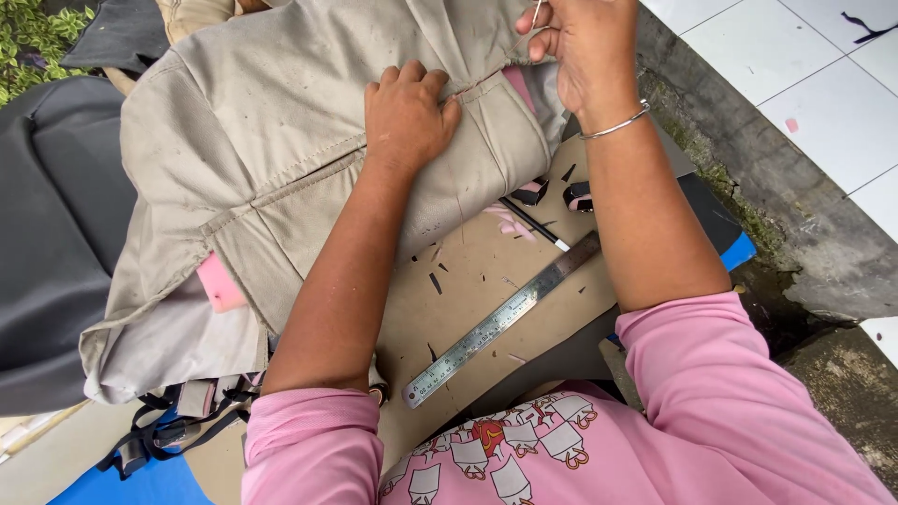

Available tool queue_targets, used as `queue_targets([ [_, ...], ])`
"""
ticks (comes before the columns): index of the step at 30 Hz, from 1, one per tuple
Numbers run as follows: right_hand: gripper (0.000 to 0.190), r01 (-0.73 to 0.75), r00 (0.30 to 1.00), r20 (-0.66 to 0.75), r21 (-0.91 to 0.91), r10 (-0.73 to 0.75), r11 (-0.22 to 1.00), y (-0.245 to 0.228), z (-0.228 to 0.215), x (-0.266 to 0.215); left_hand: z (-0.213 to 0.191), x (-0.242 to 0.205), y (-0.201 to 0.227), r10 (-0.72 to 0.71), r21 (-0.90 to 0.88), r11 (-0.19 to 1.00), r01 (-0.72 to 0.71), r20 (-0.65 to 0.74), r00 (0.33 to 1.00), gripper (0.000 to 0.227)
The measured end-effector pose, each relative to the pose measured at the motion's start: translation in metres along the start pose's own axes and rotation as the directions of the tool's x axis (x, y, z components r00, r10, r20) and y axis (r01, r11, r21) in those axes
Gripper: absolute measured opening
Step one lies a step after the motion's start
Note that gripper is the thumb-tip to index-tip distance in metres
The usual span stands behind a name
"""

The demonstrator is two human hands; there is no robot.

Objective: Stuffing foam into a seat cover, trimming excess material with scissors, and hand-sewing the seam.

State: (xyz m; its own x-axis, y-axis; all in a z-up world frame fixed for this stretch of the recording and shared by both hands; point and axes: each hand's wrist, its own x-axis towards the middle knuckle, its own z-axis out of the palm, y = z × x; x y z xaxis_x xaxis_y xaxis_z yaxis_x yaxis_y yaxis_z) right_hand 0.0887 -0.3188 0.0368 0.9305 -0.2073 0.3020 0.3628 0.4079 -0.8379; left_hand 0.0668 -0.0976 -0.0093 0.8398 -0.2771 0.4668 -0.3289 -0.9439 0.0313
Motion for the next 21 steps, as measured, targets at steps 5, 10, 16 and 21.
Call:
queue_targets([
  [5,0.01,0.037,0.991,0.132,-0.15,-0.017,0.988,-0.021,-0.013,-0.014,0.007,0.013,0.0,-0.008,0.083,0.997,-0.002,0.129,0.992,0.046],
  [10,0.017,0.292,0.898,0.422,-0.785,0.125,0.547,-0.006,-0.026,-0.027,0.031,0.014,-0.008,0.006,0.049,0.999,-0.011,0.094,0.996,0.033],
  [16,0.01,0.528,0.827,0.536,-0.844,0.17,0.092,0.053,-0.049,-0.031,0.043,0.024,-0.016,0.025,0.079,0.996,-0.037,0.149,0.989,0.015],
  [21,0.014,0.497,0.864,0.504,-0.85,-0.006,0.171,0.068,-0.038,-0.034,0.035,0.021,-0.018,-0.113,-0.15,0.982,0.116,0.024,0.993,0.021],
])
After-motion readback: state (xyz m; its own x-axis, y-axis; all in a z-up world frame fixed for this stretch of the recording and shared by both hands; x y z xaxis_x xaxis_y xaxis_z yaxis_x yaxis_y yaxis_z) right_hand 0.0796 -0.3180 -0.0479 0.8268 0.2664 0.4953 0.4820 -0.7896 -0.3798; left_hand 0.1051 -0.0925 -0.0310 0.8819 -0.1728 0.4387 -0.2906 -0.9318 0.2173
